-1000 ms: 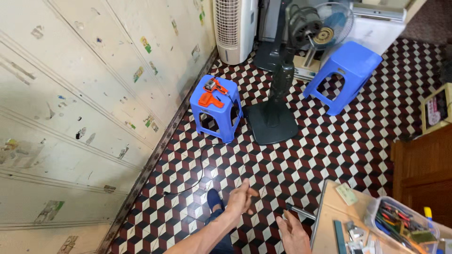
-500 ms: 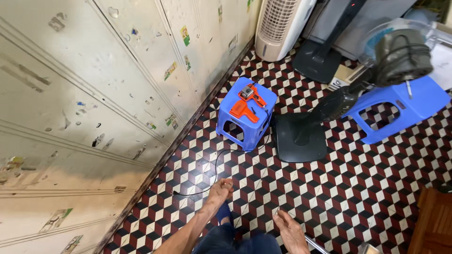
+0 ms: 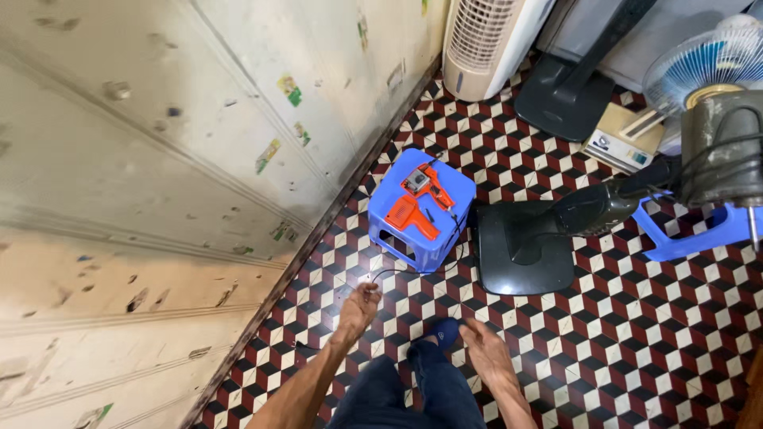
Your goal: The person scrapes a small metal piece on a wooden board using a utility knife, then retrieves an orange handheld device from a stool and works on its internal components with a screwdriver. The person retrieves a small bottle from a refrigerator, opens it, and applies liquid to the device before continuing to adjust internal parts.
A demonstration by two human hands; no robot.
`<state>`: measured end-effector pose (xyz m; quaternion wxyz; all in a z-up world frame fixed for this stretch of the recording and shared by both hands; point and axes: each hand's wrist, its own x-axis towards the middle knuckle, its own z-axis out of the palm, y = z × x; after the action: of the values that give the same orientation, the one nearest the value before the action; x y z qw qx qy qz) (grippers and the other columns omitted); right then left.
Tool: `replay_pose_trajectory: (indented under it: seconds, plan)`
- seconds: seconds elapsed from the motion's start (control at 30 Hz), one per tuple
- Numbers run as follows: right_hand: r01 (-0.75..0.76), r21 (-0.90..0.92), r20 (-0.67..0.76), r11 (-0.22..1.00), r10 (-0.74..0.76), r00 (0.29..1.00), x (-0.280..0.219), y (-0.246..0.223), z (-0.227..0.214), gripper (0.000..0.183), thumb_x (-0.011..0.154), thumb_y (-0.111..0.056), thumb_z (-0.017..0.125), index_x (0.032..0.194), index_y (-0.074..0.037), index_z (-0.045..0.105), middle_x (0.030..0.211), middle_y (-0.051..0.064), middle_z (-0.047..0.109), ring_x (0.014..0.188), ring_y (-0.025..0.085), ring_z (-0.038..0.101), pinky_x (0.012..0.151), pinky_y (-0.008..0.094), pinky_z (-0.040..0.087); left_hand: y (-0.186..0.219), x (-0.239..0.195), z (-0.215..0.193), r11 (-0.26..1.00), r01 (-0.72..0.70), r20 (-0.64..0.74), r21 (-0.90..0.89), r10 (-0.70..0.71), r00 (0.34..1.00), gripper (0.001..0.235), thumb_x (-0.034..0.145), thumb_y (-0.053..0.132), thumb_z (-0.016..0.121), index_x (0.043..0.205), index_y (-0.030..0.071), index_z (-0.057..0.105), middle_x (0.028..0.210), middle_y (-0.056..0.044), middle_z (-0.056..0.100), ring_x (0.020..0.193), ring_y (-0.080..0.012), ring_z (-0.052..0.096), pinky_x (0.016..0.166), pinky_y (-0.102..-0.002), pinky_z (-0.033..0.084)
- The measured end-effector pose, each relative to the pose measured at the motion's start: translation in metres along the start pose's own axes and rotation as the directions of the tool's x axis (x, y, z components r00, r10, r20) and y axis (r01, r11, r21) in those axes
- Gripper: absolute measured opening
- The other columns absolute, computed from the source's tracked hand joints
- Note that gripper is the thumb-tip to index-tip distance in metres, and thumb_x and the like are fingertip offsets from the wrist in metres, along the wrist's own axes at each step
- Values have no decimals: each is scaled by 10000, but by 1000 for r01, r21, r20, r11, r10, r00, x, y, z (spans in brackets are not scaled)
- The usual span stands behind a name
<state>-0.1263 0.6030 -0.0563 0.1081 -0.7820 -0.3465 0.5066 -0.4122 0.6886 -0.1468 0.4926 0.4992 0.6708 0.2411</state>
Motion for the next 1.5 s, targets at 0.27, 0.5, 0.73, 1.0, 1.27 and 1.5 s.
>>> replay_pose_trajectory:
  seconds: [0.27,0.5,0.73,1.0,1.27,1.5]
  plan:
    - [105,-99,-127,990,-118,985,102,-80,-22,552,933,-453,601,1392,-147,628,1307,148,714,1182,313,699,1030,404,533,82,86,9,960,51,-74,277,-31,997,410,919,300,622,1270,90,655,1094,-163,760,1016,-326,723,894,-422,555]
    - [323,-276,-309,905,-401,862,218,-117,-7,614,844,-298,765,1367,-39,577,1329,227,610,1234,386,586,1035,458,472,110,221,27,900,-185,-47,396,221,974,660,856,326,777,1389,20,538,1341,-255,609,1207,-402,609,999,-459,498]
    - [300,-367,-285,880,-413,865,314,-138,20,827,771,-311,822,1451,0,469,1391,225,518,1318,395,469,1077,502,372,131,313,58,837,-200,203,510,109,973,1098,666,281,920,1535,60,285,1478,-202,471,1380,-367,450,1154,-426,375]
    - [338,-380,-452,861,-492,744,285,-132,38,661,875,-281,784,1401,18,519,1373,230,555,1270,401,522,1067,511,416,132,339,82,815,-162,250,556,22,968,1193,674,314,932,1584,91,193,1469,-196,452,1371,-399,435,1126,-483,386]
    - [435,-386,-471,813,-579,665,270,-132,79,483,850,-255,757,1241,0,635,1206,186,651,1116,366,611,969,471,479,129,350,93,742,-211,249,637,61,967,1192,627,314,957,1547,86,235,1402,-188,490,1317,-411,482,1060,-515,433]
    - [343,-605,-372,719,-635,677,315,-139,82,202,883,-214,728,980,-43,681,947,134,665,914,318,678,830,430,537,128,353,91,737,-249,248,629,114,962,1137,590,309,936,1510,75,311,1340,-175,523,1293,-379,514,1044,-498,468]
